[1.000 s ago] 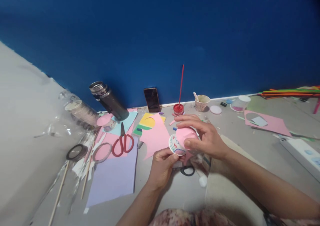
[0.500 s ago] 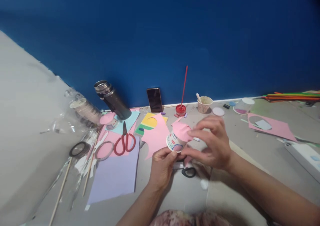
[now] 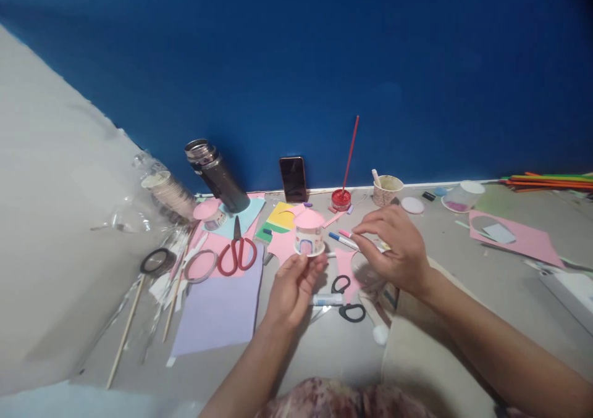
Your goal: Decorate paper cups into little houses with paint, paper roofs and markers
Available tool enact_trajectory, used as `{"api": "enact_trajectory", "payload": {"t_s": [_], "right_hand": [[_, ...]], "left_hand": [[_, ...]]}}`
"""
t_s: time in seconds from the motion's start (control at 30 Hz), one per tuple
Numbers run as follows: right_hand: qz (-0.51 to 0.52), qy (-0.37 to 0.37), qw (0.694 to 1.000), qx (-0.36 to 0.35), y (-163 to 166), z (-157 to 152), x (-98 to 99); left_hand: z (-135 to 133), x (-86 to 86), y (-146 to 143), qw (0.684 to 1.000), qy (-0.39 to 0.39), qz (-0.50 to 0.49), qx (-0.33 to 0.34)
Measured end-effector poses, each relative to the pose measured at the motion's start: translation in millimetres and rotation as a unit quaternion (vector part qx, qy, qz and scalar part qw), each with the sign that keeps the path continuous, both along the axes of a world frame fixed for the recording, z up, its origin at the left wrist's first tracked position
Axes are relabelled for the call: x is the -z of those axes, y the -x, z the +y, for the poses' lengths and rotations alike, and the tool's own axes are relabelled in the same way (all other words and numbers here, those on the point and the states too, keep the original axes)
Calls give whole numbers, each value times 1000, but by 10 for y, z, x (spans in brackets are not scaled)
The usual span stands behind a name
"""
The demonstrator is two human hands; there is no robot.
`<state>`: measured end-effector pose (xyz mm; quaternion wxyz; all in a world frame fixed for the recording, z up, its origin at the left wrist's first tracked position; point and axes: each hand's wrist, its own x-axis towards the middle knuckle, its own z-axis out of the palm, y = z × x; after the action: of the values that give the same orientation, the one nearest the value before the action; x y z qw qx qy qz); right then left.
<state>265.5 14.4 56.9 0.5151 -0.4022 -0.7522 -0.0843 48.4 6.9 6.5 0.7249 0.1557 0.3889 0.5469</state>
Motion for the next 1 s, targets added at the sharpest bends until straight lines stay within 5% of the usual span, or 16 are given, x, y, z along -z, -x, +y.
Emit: {"api": "enact_trajectory", "payload": {"t_s": [0.23, 0.43, 0.53, 0.7, 0.87, 1.0], "right_hand": [[-13, 80, 995, -58, 2, 119, 152], [-37, 145, 986, -74, 37, 170, 321], [-23, 178, 984, -18, -102, 252, 306], [98, 275, 948, 130, -592, 431, 139], [141, 401, 899, 102, -837, 544, 158], [149, 403, 895, 119, -859, 632, 282]], "left_hand": [[237, -3, 161, 993, 86, 2, -76], [349, 46, 5, 995, 79, -10, -56], [388, 38, -88, 997, 68, -11, -36], [506, -11, -386, 998, 55, -6, 22], [689, -3, -835, 995, 44, 6, 86], [825, 92, -1123, 991, 48, 31, 124]]}}
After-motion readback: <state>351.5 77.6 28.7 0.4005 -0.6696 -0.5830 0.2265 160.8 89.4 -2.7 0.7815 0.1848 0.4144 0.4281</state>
